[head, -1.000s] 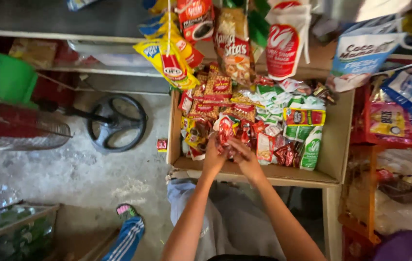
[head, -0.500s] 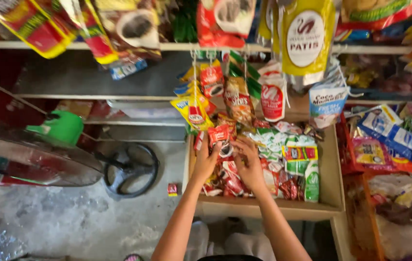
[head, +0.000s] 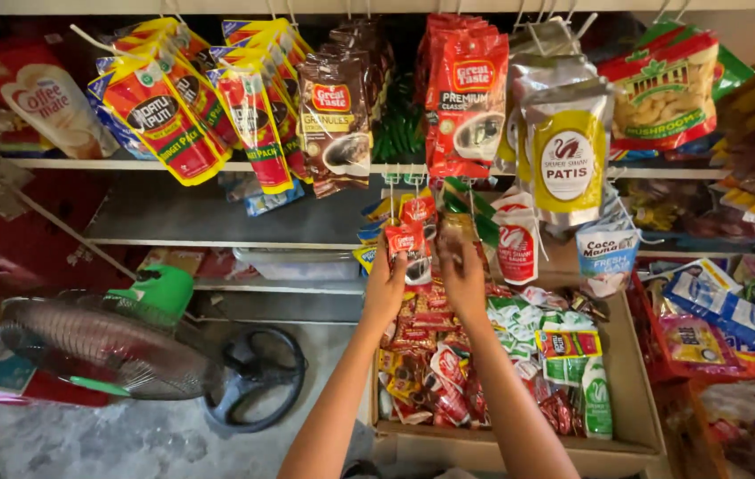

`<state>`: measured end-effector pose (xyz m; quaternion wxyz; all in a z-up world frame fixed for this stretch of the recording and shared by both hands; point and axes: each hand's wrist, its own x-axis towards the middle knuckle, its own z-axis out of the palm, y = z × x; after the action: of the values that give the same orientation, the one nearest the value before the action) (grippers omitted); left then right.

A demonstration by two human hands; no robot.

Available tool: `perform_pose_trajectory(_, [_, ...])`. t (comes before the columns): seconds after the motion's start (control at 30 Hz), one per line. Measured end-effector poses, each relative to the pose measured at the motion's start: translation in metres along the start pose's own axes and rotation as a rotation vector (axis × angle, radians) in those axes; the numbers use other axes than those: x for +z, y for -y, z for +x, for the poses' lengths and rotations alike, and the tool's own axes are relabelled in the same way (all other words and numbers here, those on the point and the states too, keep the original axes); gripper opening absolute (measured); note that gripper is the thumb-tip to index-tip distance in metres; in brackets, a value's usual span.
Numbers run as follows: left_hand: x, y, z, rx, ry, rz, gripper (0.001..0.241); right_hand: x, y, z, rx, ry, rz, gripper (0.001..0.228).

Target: Organizing and hanging coffee and snack sachets on a grocery store shelf from a cardboard box on the floor.

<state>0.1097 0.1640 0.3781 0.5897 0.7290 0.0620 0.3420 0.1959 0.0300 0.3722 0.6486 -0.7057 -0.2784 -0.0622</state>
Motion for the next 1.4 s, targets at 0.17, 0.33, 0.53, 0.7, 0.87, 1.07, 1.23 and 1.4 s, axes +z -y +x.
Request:
perform_pose_trajectory(0.17, [-0.006,0.001,0.001,-0.045,0.051,0.023,0.057,0.024,-0.074,0.069,-0.09,0.008,0.115,0.044])
perform_pose_trajectory(0.33, [-0.013,0.008,-0.004,-0.001,0.054,0.026,0.062,0.037,-0.062,0.079,-0.061,-0.009,0.031,0.037])
perform_pose_trajectory(0.53, [-0.022,0.018,-0.011,0.023,0.01,0.132,0.062,0.021,-0.01,0.056,-0.01,-0.076,-0.197,0.025])
perform_pose_trajectory(0.7, [-0.018,0.029,-0.028,0.008,-0.075,0.237,0.056,-0.002,0.068,0.032,-0.176,-0.027,-0.18,0.022])
perform_pose_trajectory(0.87, [-0.011,0.004,-0.063,-0.079,-0.083,0.072,0.057,-0.032,0.104,0.009,-0.16,0.01,-0.273,0.025])
perform_pose_trajectory(1.07, [0.016,0.025,-0.14,-0.232,0.029,0.272,0.055,-0.075,0.018,-0.065,-0.132,0.121,-0.43,0.028])
perform_pose_trajectory(1.23, [0.08,0.148,-0.243,-0.456,-0.005,0.317,0.055,-0.109,-0.102,-0.165,0.297,0.25,-0.416,0.024])
perform_pose_trajectory(1.4, [0.135,0.271,-0.332,-0.603,0.029,0.147,0.071,-0.135,-0.185,-0.227,0.189,0.145,-0.565,0.029])
